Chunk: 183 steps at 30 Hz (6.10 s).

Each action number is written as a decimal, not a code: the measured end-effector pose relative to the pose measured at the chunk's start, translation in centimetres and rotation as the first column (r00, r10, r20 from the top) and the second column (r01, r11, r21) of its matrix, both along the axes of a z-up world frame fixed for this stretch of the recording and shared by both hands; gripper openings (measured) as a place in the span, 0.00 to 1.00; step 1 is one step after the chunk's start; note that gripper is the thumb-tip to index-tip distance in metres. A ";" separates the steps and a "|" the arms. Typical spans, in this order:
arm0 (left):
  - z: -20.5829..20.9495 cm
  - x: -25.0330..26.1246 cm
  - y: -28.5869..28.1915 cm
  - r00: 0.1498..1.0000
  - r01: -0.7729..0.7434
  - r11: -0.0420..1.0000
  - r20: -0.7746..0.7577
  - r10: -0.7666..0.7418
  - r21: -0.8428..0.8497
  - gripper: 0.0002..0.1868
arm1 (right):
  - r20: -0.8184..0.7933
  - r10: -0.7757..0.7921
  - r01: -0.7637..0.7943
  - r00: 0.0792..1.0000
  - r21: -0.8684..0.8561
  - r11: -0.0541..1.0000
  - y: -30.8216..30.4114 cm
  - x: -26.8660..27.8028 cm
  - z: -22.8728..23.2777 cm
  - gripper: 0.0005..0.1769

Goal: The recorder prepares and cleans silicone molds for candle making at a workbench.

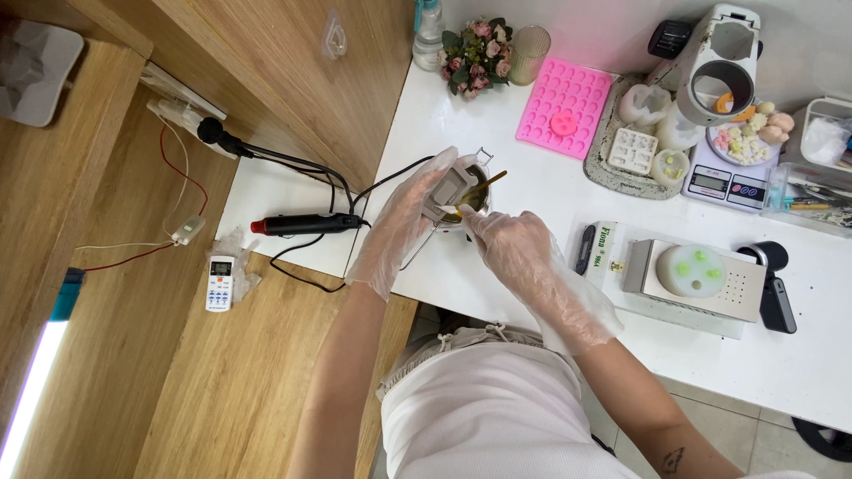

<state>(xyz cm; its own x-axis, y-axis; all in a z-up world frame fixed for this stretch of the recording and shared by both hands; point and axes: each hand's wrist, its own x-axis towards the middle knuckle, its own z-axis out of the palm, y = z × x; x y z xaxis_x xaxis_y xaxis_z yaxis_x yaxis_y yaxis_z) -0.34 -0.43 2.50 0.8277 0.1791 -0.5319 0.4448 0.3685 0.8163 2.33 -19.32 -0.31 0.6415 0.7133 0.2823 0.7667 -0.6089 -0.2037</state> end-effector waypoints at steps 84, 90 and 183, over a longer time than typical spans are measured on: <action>-0.5 2.1 -0.5 0.978 0.116 0.993 0.174 -0.113 -0.005 0.44 | 0.020 0.066 -0.055 0.998 -0.335 0.941 0.2 2.0 -1.5 0.28; -2.0 2.2 0.0 0.980 0.129 0.992 0.157 -0.125 -0.015 0.40 | -0.024 0.094 -0.096 0.995 -0.373 0.923 0.2 2.0 1.3 0.28; -1.1 4.0 0.0 0.910 0.264 0.931 0.387 -0.153 -0.253 0.33 | -0.845 -0.013 0.134 0.535 0.070 0.989 -2.0 6.4 -1.3 0.25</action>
